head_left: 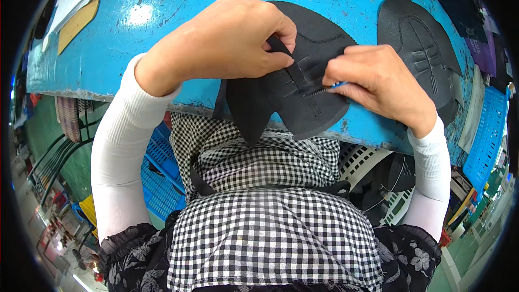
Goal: The person trims excess material and threads from shoe uppers using nippers, then stacks the trimmed components.
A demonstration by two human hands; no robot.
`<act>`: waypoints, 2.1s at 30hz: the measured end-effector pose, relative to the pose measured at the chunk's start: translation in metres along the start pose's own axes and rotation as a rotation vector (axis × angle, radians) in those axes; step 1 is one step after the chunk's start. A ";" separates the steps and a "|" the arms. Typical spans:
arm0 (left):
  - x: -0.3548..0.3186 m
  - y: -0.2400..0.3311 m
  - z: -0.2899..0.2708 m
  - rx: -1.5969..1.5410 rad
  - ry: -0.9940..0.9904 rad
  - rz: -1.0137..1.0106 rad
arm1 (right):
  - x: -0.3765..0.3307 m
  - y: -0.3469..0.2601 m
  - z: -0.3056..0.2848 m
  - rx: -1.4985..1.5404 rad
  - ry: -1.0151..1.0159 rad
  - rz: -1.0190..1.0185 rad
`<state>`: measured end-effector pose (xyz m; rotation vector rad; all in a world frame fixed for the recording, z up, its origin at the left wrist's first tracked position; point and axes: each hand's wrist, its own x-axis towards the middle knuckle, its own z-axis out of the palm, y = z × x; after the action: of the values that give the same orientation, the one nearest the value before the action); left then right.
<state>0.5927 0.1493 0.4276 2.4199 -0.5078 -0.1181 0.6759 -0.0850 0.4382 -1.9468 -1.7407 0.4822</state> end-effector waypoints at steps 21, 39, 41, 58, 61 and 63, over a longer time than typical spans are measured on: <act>-0.001 -0.003 0.000 -0.009 -0.082 0.004 | 0.019 -0.003 -0.002 -0.145 0.047 0.210; -0.006 -0.007 0.003 -0.137 -0.035 -0.050 | -0.017 -0.068 0.046 -0.382 -0.055 0.230; -0.010 -0.012 0.002 -0.228 0.009 -0.069 | -0.022 -0.068 0.048 -0.439 -0.069 0.202; -0.110 0.041 0.022 -0.743 0.242 -0.335 | -0.038 -0.048 0.037 0.442 0.292 0.332; -0.096 0.064 0.034 -0.426 0.245 -0.259 | -0.037 -0.047 0.035 0.924 0.276 0.473; -0.085 0.066 0.049 -0.037 0.295 -0.032 | -0.035 -0.046 0.030 0.642 0.316 0.509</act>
<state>0.4822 0.1067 0.4262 2.3556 -0.3289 0.2122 0.6168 -0.1125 0.4374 -1.8268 -0.7495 0.7463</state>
